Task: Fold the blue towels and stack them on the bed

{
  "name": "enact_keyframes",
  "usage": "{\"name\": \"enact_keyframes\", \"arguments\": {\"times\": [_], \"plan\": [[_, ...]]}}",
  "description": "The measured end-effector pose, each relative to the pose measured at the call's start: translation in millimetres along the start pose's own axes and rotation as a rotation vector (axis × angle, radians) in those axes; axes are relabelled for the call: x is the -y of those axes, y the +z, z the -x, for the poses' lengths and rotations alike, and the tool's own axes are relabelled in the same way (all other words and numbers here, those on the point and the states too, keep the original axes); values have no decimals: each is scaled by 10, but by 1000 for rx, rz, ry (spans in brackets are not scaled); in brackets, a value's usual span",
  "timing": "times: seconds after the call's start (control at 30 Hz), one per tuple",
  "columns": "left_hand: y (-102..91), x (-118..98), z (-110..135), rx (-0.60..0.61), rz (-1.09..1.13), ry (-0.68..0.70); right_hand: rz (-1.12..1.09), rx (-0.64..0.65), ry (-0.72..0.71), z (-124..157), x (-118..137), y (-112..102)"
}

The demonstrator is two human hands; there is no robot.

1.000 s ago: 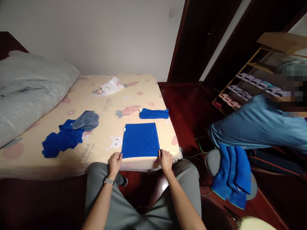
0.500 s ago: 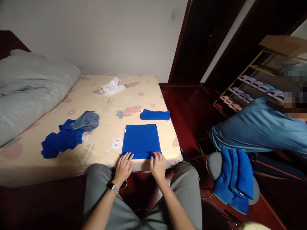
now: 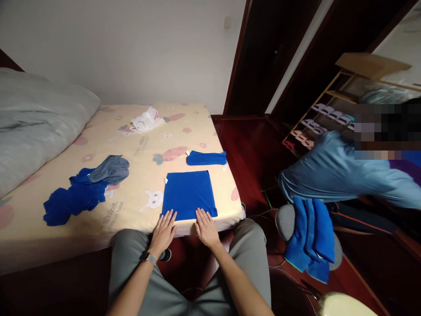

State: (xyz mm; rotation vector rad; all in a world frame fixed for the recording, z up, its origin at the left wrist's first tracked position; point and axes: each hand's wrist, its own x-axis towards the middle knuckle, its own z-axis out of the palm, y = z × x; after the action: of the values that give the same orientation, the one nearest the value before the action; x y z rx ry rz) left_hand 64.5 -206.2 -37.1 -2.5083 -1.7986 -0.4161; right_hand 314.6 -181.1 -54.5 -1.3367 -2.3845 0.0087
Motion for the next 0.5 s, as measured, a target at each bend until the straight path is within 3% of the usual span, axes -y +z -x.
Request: {"name": "enact_keyframes", "arguments": {"times": [0.2,0.5], "plan": [[-64,150,51,32,-17,33,-30,20,-49,88,-430,-91],[-198,530,171,70,15,147,-157,57,-55,167,-747,-242]]}}
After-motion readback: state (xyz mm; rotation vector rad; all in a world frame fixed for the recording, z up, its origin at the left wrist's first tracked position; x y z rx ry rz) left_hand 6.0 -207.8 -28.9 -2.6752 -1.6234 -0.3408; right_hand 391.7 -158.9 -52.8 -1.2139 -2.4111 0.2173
